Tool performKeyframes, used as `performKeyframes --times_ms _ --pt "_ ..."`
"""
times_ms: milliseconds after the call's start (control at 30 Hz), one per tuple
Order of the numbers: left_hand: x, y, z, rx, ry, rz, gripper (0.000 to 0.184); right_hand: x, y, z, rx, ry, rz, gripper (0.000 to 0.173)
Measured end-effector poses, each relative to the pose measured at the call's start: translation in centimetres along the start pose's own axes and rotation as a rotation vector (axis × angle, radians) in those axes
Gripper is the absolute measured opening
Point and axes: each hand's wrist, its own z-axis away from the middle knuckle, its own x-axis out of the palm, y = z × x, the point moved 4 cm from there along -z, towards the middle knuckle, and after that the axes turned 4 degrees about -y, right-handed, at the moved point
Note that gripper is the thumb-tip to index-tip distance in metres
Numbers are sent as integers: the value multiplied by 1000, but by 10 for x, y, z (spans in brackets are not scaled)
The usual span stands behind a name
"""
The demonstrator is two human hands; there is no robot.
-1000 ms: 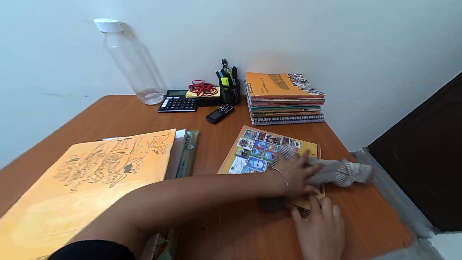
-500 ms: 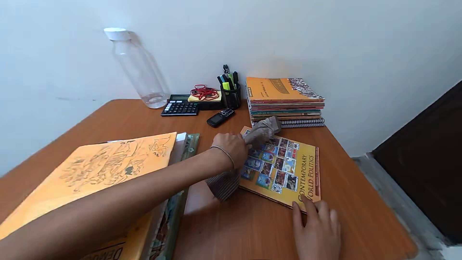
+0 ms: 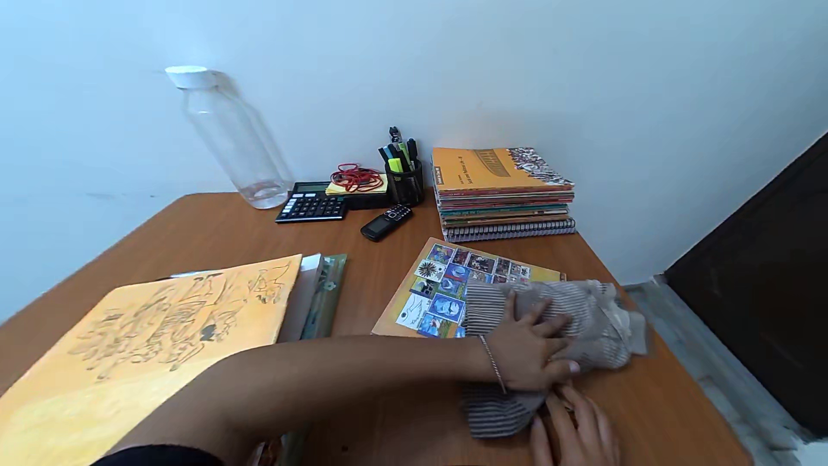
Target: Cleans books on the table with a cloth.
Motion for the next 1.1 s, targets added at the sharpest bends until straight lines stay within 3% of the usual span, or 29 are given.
performKeyframes --times_ms 167,300,433,667,767,833,900,967,1100 --pt "-14 -16 -22 -49 -53 -122 58 2 2 1 0 0 7 27" --pt "-18 -33 -5 -99 37 -178 52 2 0 -1 2 -54 3 28" --pt "-28 -72 44 -239 136 -162 49 1 -5 -3 19 -123 15 34" --pt "-45 -158 168 -676 118 -124 52 2 -8 -7 23 -150 3 33" --pt "-49 -161 185 -773 77 -110 52 2 -6 -9 53 -158 -47 35" --pt "-50 -152 177 -778 120 -116 49 2 -8 -12 104 -168 -78 39" --pt "-56 -150 167 -708 203 -78 45 3 -14 -20 171 -203 -59 55" --pt "-67 -154 164 -601 300 59 42 3 -21 -28 212 -230 -7 75" --pt "-78 -146 174 -472 450 396 47 -1 -19 -50 307 -352 -25 95"
